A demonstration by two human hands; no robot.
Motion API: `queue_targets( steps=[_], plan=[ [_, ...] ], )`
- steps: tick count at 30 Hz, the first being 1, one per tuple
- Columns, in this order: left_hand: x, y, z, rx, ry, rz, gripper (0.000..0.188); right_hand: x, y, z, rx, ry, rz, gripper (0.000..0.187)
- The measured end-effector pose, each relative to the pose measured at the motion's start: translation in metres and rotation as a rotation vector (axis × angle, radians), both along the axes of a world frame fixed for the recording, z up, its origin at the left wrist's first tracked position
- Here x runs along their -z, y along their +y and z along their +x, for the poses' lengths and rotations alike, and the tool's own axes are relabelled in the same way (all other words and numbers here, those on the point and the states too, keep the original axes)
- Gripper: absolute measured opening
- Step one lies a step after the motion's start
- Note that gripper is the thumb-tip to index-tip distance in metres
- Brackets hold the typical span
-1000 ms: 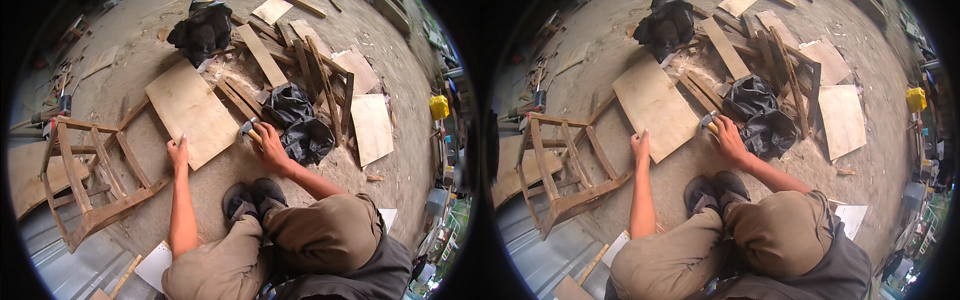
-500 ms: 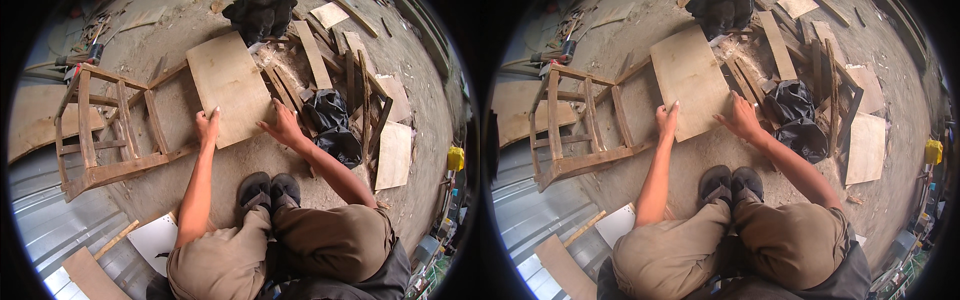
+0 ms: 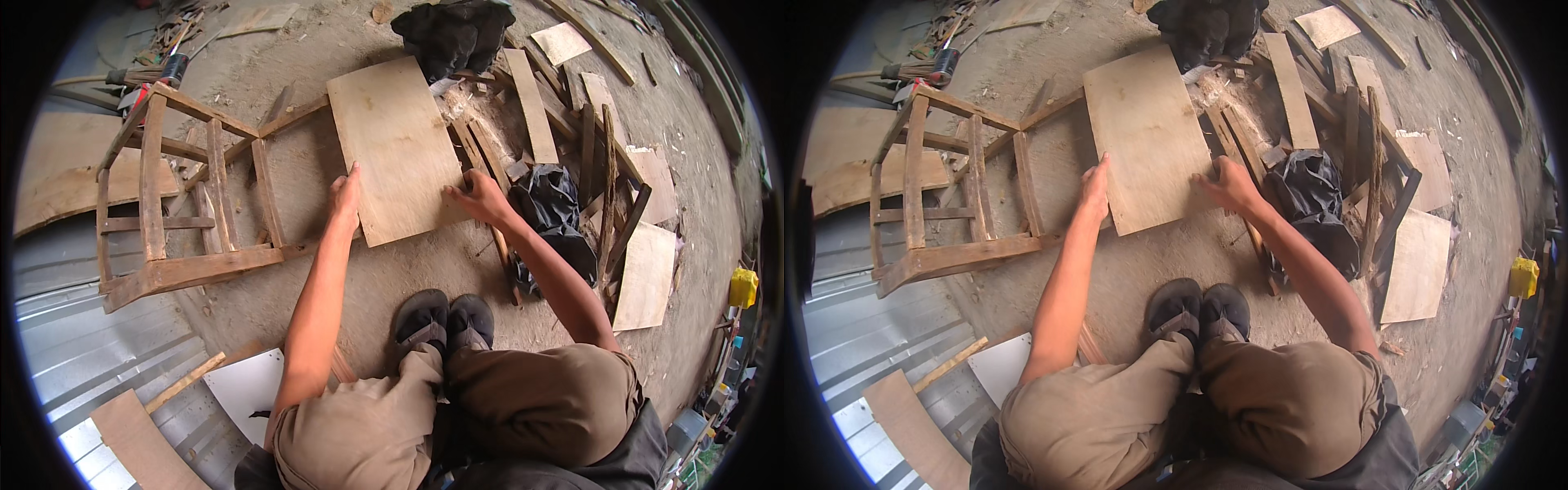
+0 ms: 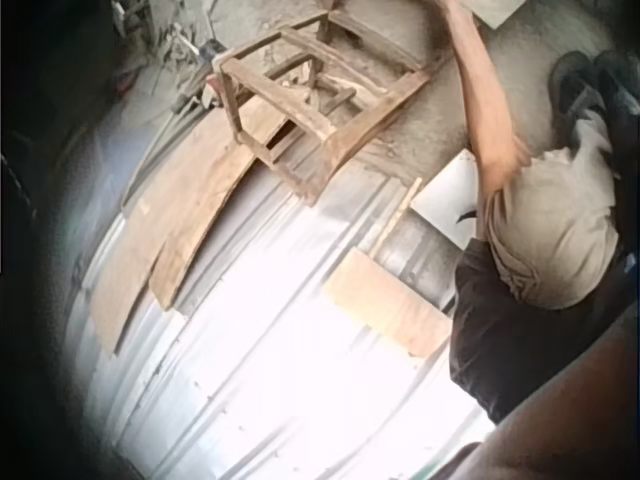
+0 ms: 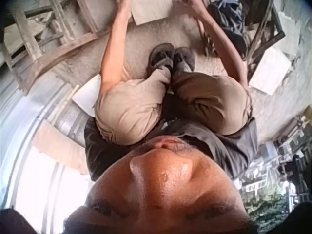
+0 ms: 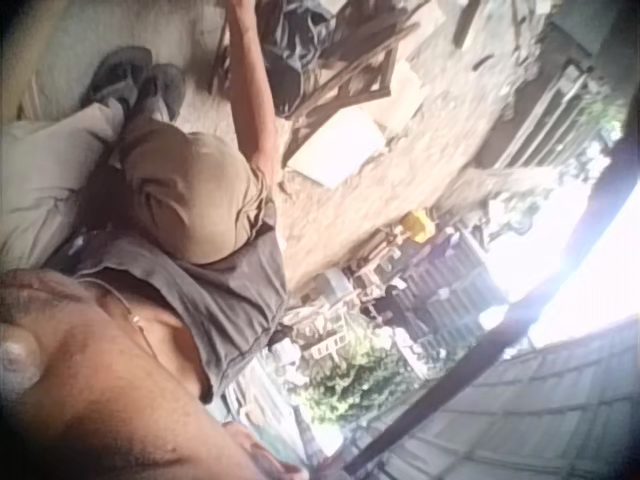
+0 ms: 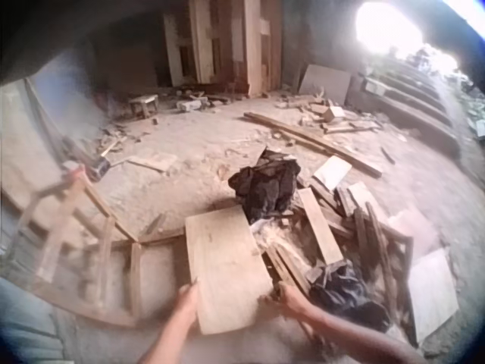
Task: The person assembles a wooden chair by attaching a plywood seat to the chair frame using a hammer and nails. They position the seat, hammer nails into the frame, and adjust the chair to fit the components.
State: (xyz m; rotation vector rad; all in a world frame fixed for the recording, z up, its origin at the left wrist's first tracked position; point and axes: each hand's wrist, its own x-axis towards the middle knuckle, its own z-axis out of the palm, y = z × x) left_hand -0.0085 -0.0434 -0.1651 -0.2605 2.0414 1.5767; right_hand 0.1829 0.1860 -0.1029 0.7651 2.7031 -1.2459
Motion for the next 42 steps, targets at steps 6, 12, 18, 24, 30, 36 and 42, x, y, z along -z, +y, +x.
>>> queue_targets(
  steps=[6,12,18,24,30,36,42],
  plan=[
    [-0.022,0.018,0.012,0.02,0.285,-0.194,0.045,0.006,0.001,-0.004,0.065,0.123,-0.031,0.056],
    [-0.057,0.015,0.015,0.008,0.244,-0.139,0.04,-0.027,-0.025,-0.018,0.21,0.253,-0.361,0.05],
    [-0.109,0.024,-0.01,-0.099,0.256,0.09,0.038,-0.086,-0.01,-0.051,0.17,0.488,-0.374,0.04],
    [-0.249,0.082,-0.045,-0.162,0.259,0.406,0.045,-0.273,0.041,-0.094,0.014,0.5,0.1,0.035],
    [-0.407,0.12,-0.032,-0.083,0.203,0.797,0.039,-0.469,0.051,-0.081,-0.129,0.685,0.297,0.028],
    [-0.506,0.16,0.002,-0.031,-0.12,1.562,0.041,-0.627,0.038,-0.049,-0.366,0.552,0.602,0.021],
    [-0.695,0.17,0.041,-0.337,-0.494,1.438,0.088,-0.779,0.037,0.006,-0.465,0.573,0.795,0.02]
  ],
)
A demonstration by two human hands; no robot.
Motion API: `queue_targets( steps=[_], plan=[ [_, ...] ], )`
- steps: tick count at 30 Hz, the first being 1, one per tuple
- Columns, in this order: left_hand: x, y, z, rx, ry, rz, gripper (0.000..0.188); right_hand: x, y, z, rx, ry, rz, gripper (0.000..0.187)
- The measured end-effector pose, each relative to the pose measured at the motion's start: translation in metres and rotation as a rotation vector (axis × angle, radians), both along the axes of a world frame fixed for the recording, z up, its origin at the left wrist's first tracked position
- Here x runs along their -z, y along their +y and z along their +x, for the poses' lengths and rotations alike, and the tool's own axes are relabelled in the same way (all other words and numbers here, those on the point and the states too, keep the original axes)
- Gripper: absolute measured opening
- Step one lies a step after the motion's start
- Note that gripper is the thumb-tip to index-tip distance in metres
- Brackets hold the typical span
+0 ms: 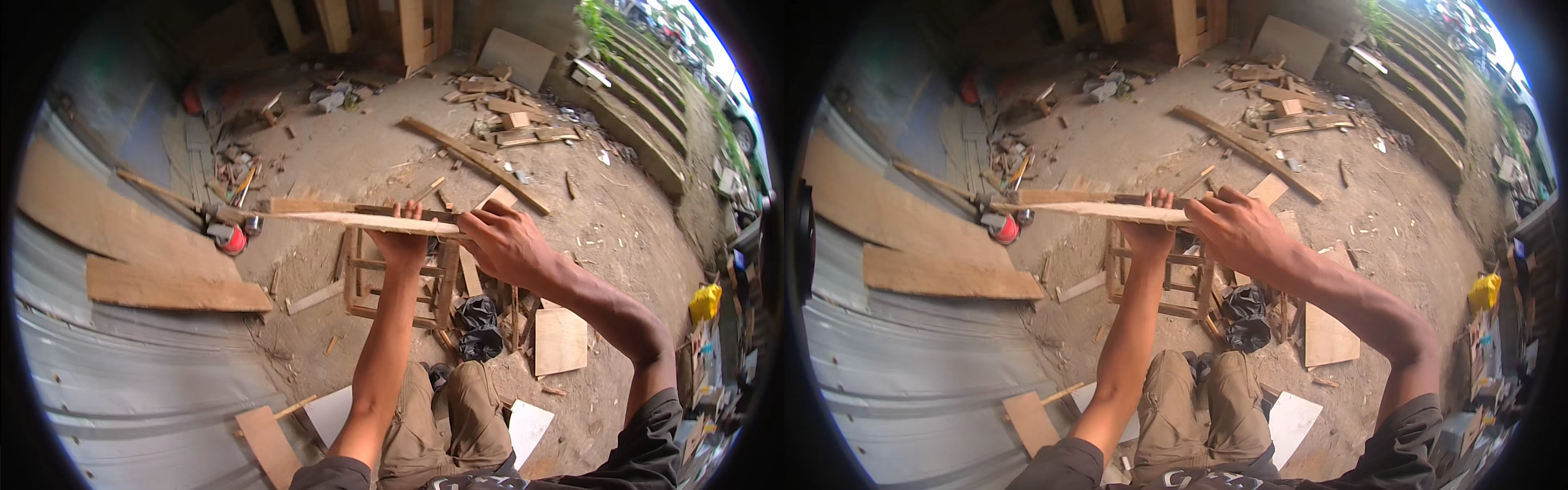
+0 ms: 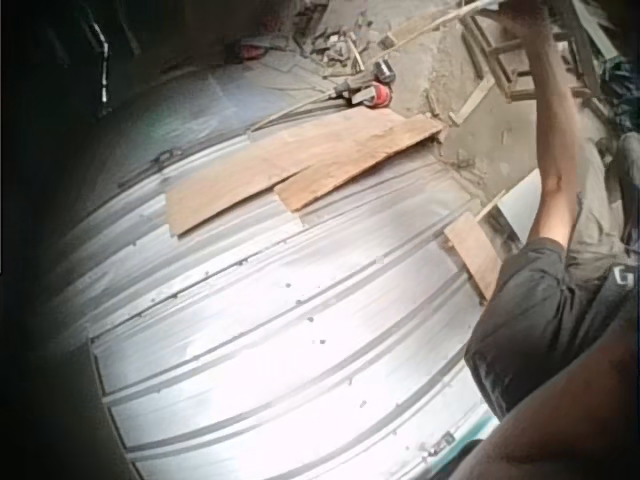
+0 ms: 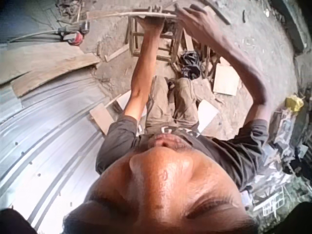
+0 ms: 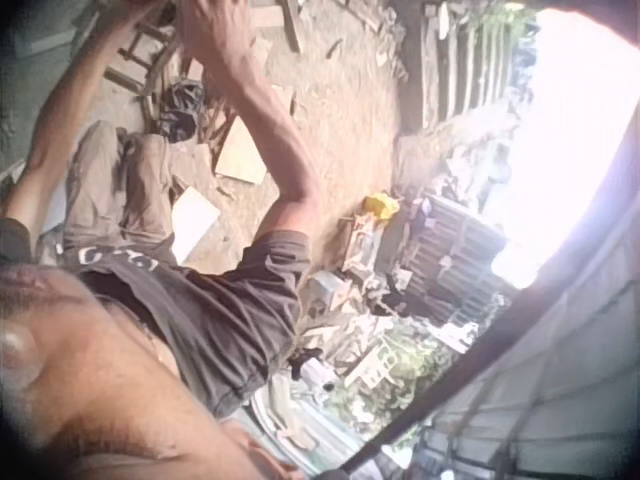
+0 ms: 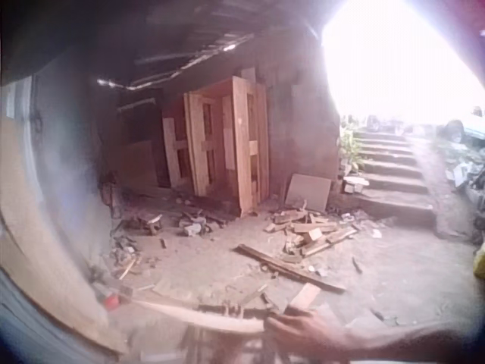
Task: The person assembles a wooden chair by attaching a plywood seat to the chair frame using a hammer and nails. They position the seat, hammer nails into the frame, and adjust the chair to fit the components.
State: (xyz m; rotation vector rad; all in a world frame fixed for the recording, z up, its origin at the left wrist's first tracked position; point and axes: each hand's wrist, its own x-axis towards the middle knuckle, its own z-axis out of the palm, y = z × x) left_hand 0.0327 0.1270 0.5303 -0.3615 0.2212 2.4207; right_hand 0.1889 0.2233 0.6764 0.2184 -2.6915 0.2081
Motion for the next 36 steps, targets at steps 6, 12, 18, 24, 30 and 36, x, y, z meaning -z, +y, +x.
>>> queue_targets(
  steps=[6,12,18,24,30,36],
  plan=[
    [-0.102,-0.054,0.042,-0.149,0.633,-0.805,0.073,-0.092,0.025,0.088,0.246,-0.177,0.028,0.018],
    [-0.22,-0.001,0.135,-0.211,2.339,-0.873,0.058,-0.126,0.03,0.184,0.594,-0.189,0.009,0.017],
    [-0.259,0.064,0.216,0.071,2.457,-0.063,0.022,-0.153,-0.01,0.288,0.838,-0.227,-0.031,0.011],
    [-0.255,0.069,0.263,0.23,2.425,0.362,0.03,-0.147,-0.072,0.339,1.074,-0.212,-0.071,0.01],
    [-0.264,0.078,0.248,0.389,2.327,0.604,0.026,-0.161,-0.111,0.317,1.271,-0.169,0.006,0.003],
    [-0.268,0.094,0.177,0.316,2.492,0.644,0.02,-0.161,-0.139,0.263,1.39,-0.15,-0.035,0.003]
  ],
)
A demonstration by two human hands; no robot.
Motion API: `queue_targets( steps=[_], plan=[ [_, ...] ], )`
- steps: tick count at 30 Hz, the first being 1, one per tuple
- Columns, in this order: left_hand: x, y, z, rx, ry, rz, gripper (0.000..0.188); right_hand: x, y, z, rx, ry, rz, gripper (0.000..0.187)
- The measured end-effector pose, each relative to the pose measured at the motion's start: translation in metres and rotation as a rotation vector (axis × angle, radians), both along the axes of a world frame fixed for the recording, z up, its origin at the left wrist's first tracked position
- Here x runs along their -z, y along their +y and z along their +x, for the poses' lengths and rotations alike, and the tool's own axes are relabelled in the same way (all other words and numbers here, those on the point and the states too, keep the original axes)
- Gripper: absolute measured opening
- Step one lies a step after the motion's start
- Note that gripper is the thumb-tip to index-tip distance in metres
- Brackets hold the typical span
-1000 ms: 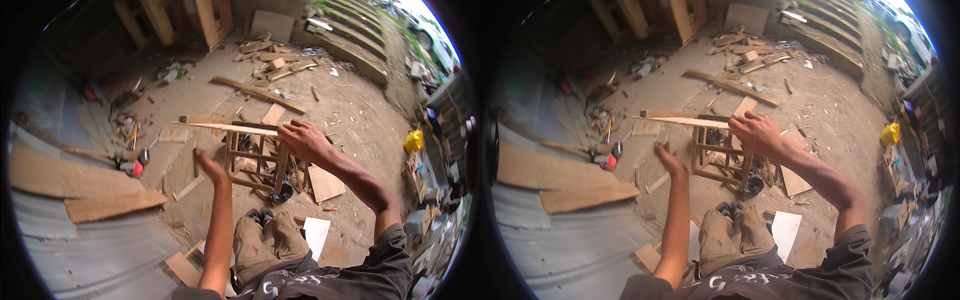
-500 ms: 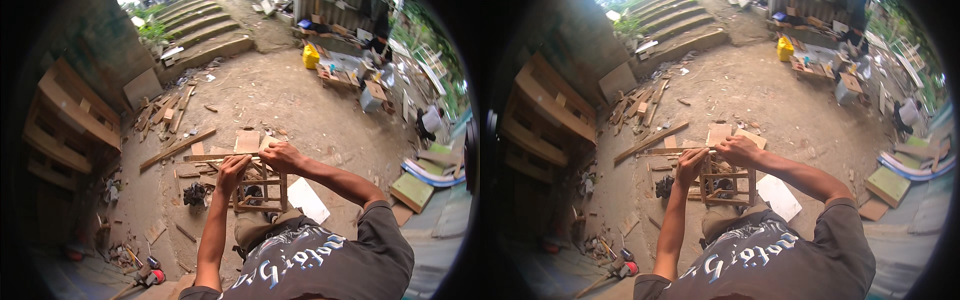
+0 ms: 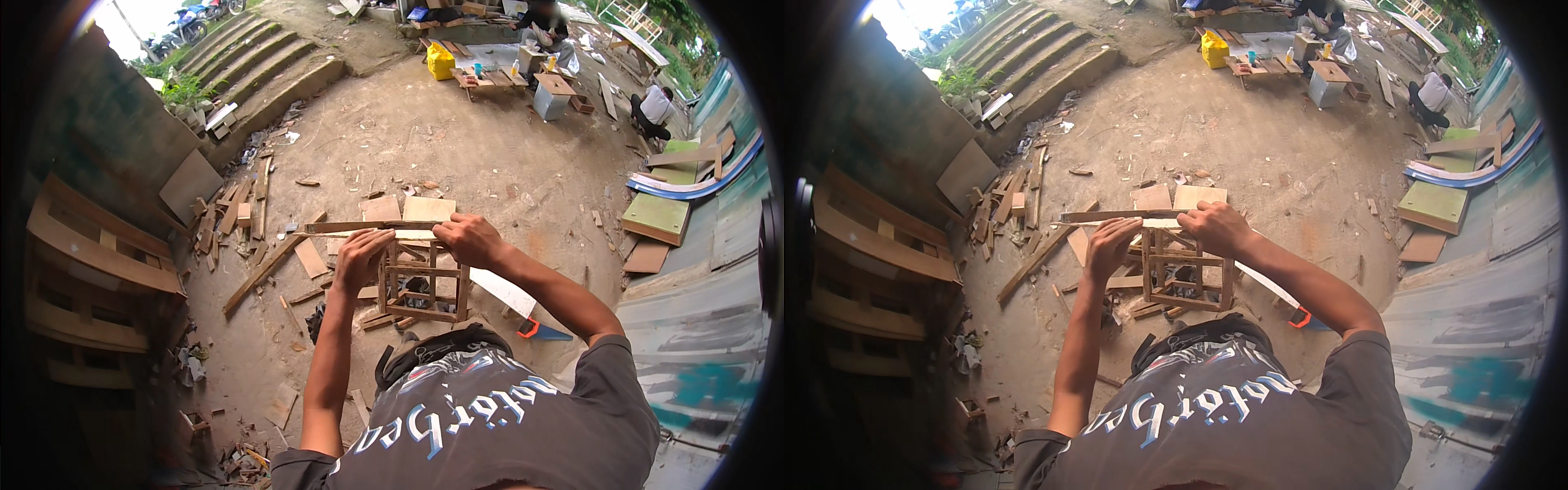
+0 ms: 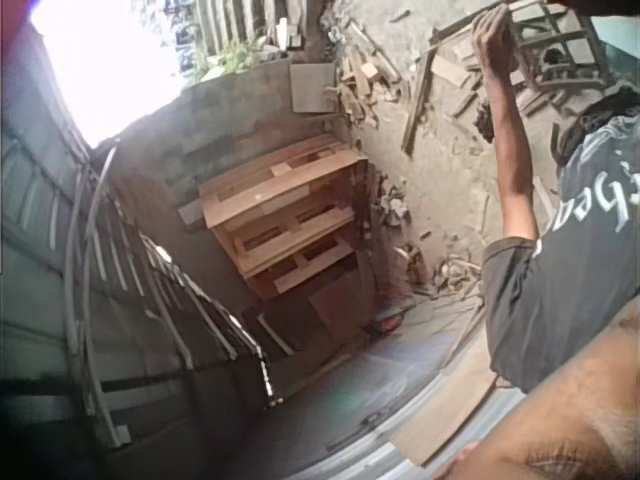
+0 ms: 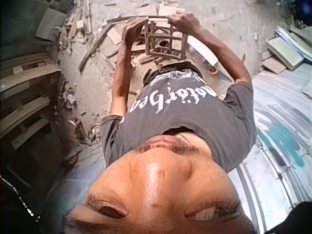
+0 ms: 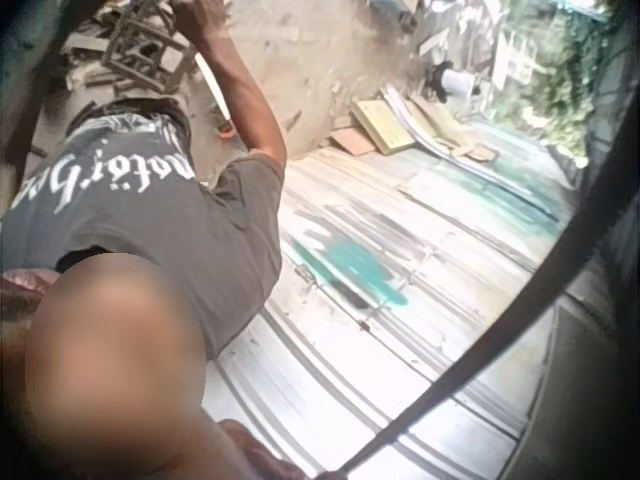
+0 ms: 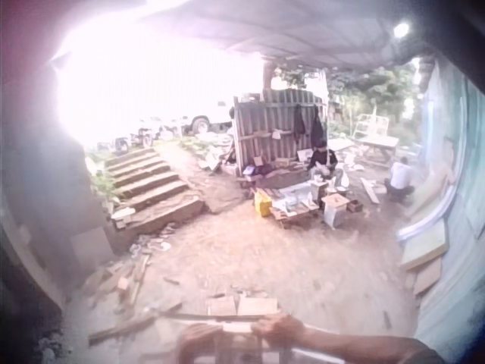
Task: The person assembles a wooden chair by attaching a plywood seat to the chair frame using a hammer and nails. They position the seat, hammer nails into the frame, and adjust the chair to fit the components.
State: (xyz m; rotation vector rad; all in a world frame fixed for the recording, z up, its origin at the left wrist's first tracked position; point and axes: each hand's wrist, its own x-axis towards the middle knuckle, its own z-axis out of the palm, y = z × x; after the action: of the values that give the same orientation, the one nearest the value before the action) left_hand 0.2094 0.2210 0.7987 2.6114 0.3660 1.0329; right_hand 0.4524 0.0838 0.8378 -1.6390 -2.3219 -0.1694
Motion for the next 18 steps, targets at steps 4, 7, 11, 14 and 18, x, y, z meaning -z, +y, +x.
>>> queue_targets(
  steps=[4,7,11,14,18],
  plan=[
    [-0.005,-0.001,-0.026,-0.004,-0.034,0.025,0.012,0.001,-0.015,-0.025,0.054,0.05,0.009,0.005],
    [-0.008,0.007,-0.058,-0.288,-0.24,-0.04,0.007,-0.002,-0.025,-0.036,0.066,0.056,0.015,0.005],
    [-0.007,0.01,-0.091,-0.421,-0.156,-0.042,0.016,-0.003,-0.034,-0.047,0.065,0.057,0.014,0.005],
    [-0.002,-0.01,-0.091,-0.246,-0.033,0.073,0.009,-0.002,-0.035,-0.054,0.056,0.028,0.0,0.007],
    [0.001,-0.01,-0.112,-0.191,-0.047,-0.024,0.012,-0.003,-0.031,-0.061,0.006,0.006,0.033,0.011]
  ],
)
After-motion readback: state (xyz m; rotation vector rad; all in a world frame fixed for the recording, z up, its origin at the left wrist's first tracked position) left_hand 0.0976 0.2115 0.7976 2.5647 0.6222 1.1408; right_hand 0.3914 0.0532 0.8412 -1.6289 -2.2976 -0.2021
